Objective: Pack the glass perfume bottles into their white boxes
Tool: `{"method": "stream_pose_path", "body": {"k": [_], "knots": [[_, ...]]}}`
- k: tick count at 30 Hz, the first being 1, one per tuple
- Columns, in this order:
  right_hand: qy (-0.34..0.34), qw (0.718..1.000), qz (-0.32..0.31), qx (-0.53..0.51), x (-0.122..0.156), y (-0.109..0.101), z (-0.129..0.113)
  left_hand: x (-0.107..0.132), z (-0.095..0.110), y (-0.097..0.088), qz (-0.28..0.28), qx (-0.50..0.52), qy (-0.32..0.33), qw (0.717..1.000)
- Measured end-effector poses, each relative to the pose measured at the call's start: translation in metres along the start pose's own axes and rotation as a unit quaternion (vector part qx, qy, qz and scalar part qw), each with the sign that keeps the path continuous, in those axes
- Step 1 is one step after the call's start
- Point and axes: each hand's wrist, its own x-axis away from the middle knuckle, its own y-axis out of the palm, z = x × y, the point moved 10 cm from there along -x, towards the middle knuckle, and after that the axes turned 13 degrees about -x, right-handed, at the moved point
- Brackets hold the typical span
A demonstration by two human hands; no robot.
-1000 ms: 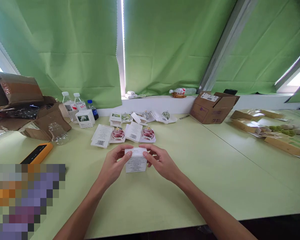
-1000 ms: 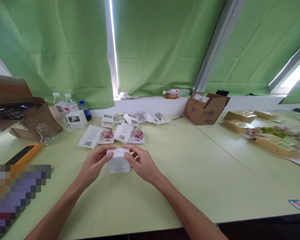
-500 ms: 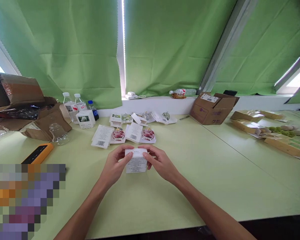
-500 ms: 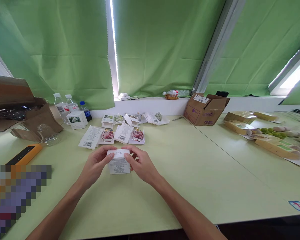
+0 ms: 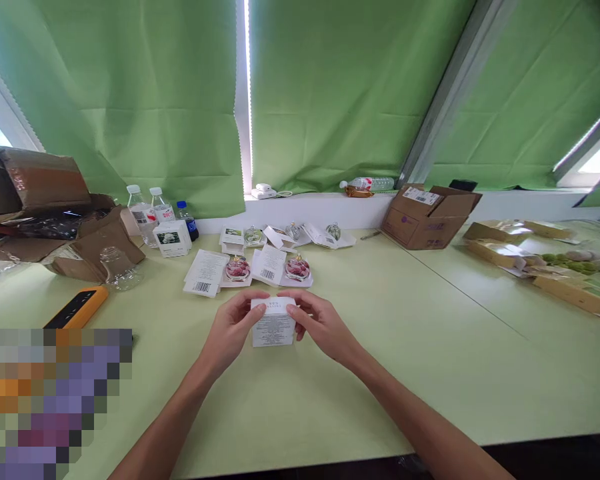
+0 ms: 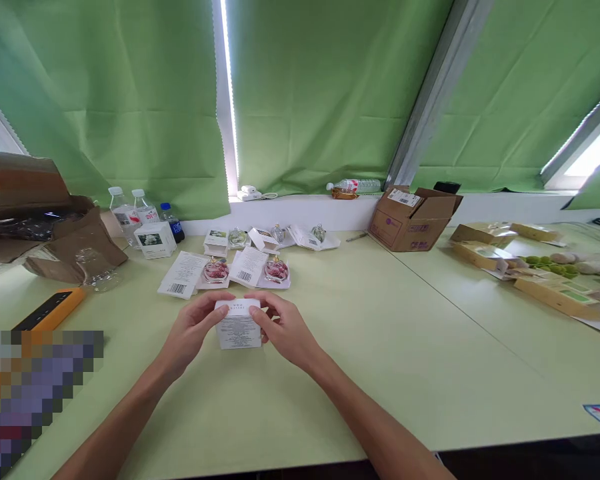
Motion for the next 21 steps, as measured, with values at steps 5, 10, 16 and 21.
{"method": "stream_pose_path", "body": {"k": [5, 10, 16, 21], "knots": [[0.001, 1.000, 0.002, 0.004, -0.0004, -0.0016, -0.0006, 0.0004, 0.0001, -0.0010, 0.001, -0.001, -0.005, 1.000], [0.004, 1.000, 0.000, 0.002, 0.0006, -0.0014, -0.0015, 0.0000, -0.0012, -0.0002, -0.002, 0.003, -0.007, 1.000], [0.006, 1.000, 0.003, 0.010, 0.0005, -0.0016, 0.0005, -0.0004, -0.0029, 0.0008, -0.004, 0.005, -0.006, 1.000], [0.005, 1.000, 0.003, 0.012, 0.0003, -0.0016, 0.0023, -0.0002, -0.0027, 0.0027, -0.013, 0.008, -0.006, 1.000]]}}
